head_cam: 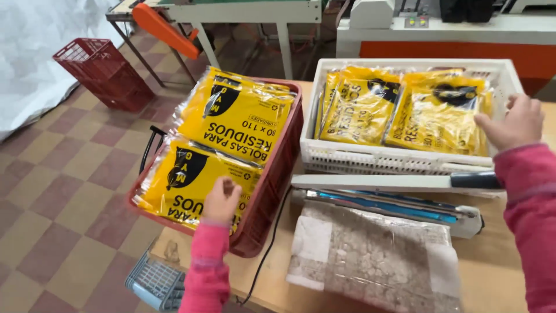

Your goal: Sealing plastic bags using a manual heat sealer and transferring them to a storage crate.

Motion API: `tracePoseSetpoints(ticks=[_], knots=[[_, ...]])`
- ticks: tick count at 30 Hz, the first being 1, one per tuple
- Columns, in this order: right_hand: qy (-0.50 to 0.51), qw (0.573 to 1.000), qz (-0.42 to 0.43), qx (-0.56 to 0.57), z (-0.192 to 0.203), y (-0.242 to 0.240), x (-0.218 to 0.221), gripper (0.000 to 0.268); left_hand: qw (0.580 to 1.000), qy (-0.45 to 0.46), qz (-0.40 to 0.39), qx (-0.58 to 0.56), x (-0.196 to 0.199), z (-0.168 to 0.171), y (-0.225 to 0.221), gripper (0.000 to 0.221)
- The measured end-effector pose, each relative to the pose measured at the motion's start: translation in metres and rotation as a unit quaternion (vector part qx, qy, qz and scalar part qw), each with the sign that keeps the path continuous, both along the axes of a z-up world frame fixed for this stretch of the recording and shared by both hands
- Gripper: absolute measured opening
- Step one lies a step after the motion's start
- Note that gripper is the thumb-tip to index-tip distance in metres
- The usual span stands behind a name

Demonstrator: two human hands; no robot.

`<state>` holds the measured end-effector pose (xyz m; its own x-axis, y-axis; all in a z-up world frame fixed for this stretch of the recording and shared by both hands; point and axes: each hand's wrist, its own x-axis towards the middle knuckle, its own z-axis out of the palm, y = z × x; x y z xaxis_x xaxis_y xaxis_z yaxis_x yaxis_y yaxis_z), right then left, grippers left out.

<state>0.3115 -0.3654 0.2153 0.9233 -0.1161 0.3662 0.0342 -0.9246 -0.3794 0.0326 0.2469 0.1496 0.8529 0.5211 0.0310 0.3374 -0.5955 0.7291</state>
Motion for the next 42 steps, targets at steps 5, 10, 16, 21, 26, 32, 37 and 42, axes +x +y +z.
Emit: tracePoseSetpoints(ticks=[5,10,16,21,26,32,37,42], knots=[[0.017,0.969,0.155,0.191,0.004,0.049,-0.118,0.055,0.969,0.121,-0.027,0.216,0.062,-0.025,0.07,0.05],[0.124,0.947,0.159,0.25,-0.034,0.062,-0.205,0.054,0.855,0.278,-0.167,0.405,0.095,0.0,0.082,0.097],[0.136,0.936,0.189,0.263,-0.091,0.075,-0.265,0.039,0.798,0.297,-0.133,0.507,0.13,-0.043,0.179,0.036],[0.083,0.918,0.314,0.226,-0.096,0.117,-0.292,0.036,0.774,0.219,-0.165,0.57,0.083,0.02,0.166,0.024],[-0.026,0.91,0.391,0.134,-0.05,0.176,-0.303,0.035,0.708,-0.01,-0.084,0.701,0.019,0.102,0.115,0.033],[-0.236,0.886,0.398,0.003,0.02,0.242,-0.321,0.035,0.546,-0.244,-0.051,0.8,-0.07,0.249,-0.048,0.034],[-0.359,0.886,0.295,-0.01,0.067,0.257,-0.335,0.045,0.46,-0.394,-0.243,0.758,-0.075,0.184,-0.113,0.005],[-0.241,0.896,0.353,0.118,0.05,0.201,-0.35,0.03,0.511,-0.535,-0.213,0.638,-0.073,0.15,-0.188,0.017]])
